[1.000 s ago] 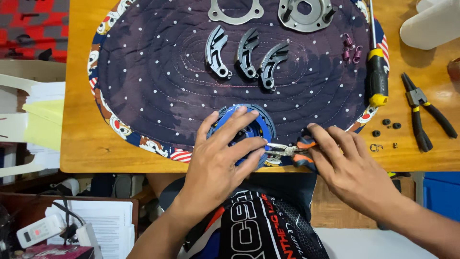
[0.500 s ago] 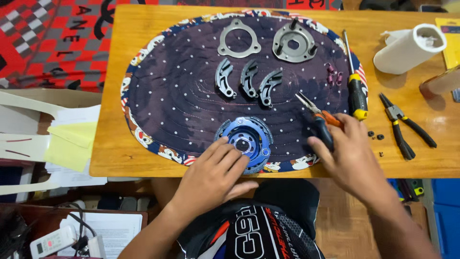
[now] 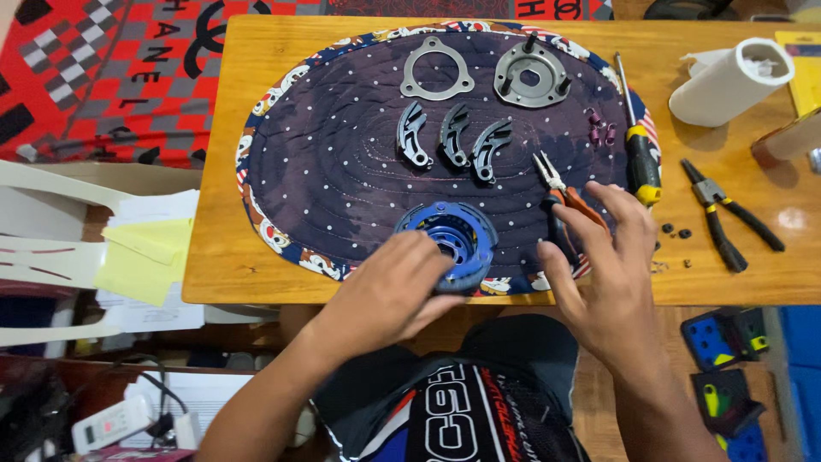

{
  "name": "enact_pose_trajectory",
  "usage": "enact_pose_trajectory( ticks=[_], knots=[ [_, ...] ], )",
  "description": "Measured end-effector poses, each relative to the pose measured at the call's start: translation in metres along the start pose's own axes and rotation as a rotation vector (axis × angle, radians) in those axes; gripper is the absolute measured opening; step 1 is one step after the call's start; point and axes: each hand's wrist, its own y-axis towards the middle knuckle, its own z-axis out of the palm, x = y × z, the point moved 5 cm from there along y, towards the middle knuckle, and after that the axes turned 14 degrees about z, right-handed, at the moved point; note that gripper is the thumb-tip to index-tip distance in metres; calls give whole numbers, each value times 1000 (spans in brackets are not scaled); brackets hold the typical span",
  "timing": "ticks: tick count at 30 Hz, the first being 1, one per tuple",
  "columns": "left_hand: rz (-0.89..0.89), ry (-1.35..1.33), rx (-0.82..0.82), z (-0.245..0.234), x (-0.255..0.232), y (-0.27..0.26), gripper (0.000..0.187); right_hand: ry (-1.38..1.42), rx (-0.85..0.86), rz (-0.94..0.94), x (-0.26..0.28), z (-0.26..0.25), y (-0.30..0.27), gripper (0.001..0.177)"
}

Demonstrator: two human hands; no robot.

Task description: The person assembles small mechanical components on a table, using pliers and a screwdriver to adjust a blue circular part, then applies lubricant to a purple spring and attaches metal pieces to a silver hub.

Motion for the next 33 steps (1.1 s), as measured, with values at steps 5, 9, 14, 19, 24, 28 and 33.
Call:
enact_pose_trajectory(
  ticks=[5,9,14,19,24,28,33],
  knots=[
    [-680,-1051,-591,5,27,-14,35,732,288,182,-3,33,-12,55],
    [-713,-1681,-992,20,15,-21,50,1541,854,526,0,78,-21,67],
    [-767,-1669,-1082,42,18,-25,37,1586,864,591,-1,94,-12,48],
    [-749,-1687,-1068,52,15,-34,34,1557,874,656,-3,99,-18,45],
    [-762,-1646,-1089,56,10,-36,40,1515,788,572,-2,91,-18,46],
    [-663,-1241,-988,50,8,-30,67,1127,561,344,8,57,-20,48],
    [-573,-1192,-871,49,7,-24,108,467,132,-179,45,19,-18,56]
  ],
)
